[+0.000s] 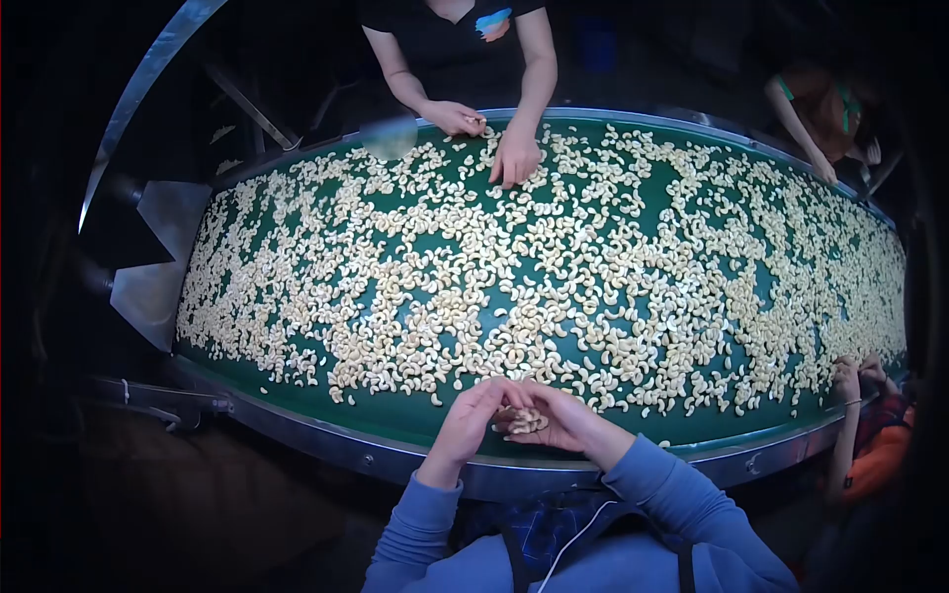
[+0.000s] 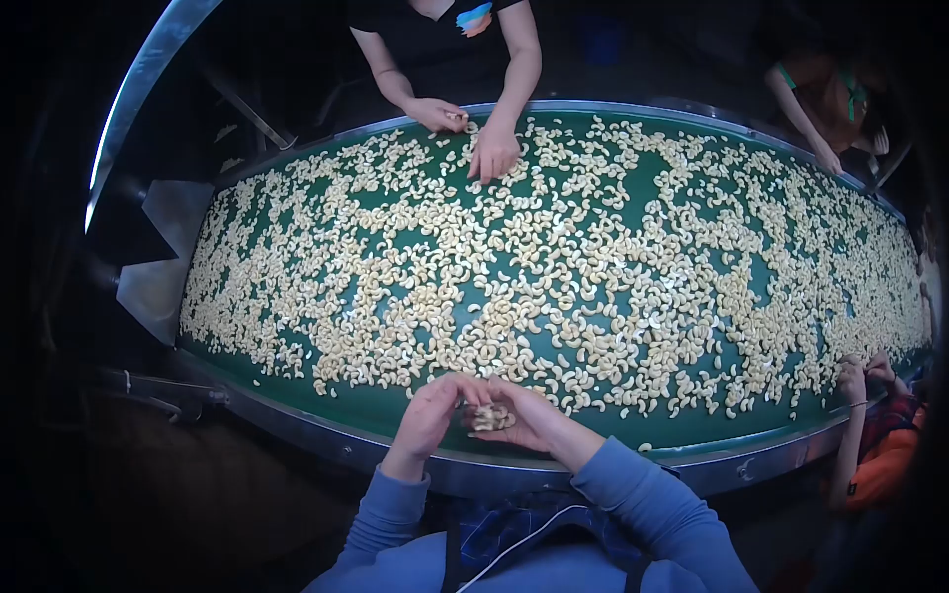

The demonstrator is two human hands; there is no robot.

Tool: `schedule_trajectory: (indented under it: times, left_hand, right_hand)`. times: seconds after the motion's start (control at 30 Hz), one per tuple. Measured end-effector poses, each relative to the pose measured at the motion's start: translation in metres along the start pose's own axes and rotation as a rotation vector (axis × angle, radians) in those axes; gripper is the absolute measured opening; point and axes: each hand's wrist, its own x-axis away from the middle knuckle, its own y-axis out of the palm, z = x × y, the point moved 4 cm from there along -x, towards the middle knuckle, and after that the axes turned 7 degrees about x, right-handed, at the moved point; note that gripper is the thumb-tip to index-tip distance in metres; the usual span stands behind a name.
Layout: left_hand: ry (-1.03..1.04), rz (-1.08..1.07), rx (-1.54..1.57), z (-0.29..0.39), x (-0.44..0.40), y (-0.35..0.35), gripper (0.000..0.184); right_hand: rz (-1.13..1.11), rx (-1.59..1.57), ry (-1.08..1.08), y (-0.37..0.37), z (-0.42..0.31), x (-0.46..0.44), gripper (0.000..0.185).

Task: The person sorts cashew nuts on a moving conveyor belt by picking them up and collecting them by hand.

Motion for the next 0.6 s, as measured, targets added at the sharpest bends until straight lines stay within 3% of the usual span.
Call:
schedule_trajectory:
  times: [0.07, 0.1, 0.17, 0.23, 0.3, 0.37, 0.47, 0.6]
  left_hand:
    - [0.044, 0.091, -0.347, 0.0, -0.023, -0.009, 0.026]
    - [0.008, 0.24, -0.453, -0.004, -0.039, -0.031, 0.021]
    - [0.239, 0.467, -0.731, 0.013, -0.074, -0.065, 0.013]
    - [0.472, 0.574, -0.933, 0.01, -0.107, -0.111, 0.011]
    - [0.467, 0.583, -1.036, 0.015, -0.132, -0.121, 0.009]
    - [0.354, 0.56, -1.284, 0.014, -0.148, -0.123, 0.011]
    - [0.25, 0.533, -1.368, 0.011, -0.16, -0.127, 0.012]
    - [0.25, 0.471, -1.497, 0.008, -0.164, -0.119, 0.015]
  right_hand:
    - [-0.104, -0.312, 0.041, -0.038, 0.017, -0.001, 0.032]
    - [-0.156, -0.469, 0.059, -0.056, 0.02, 0.002, 0.03]
    - [-0.246, -0.617, 0.046, -0.055, 0.002, 0.048, 0.03]
    - [-0.205, -0.613, -0.12, -0.078, -0.013, 0.096, 0.036]
    - [-0.03, -0.586, -0.416, -0.113, -0.024, 0.153, 0.036]
    - [0.241, -0.619, -0.767, -0.164, -0.022, 0.215, 0.034]
    - [0.73, -0.599, -1.304, -0.255, 0.021, 0.32, 0.024]
    - [1.17, -0.745, -1.603, -0.355, 0.128, 0.411, 0.023]
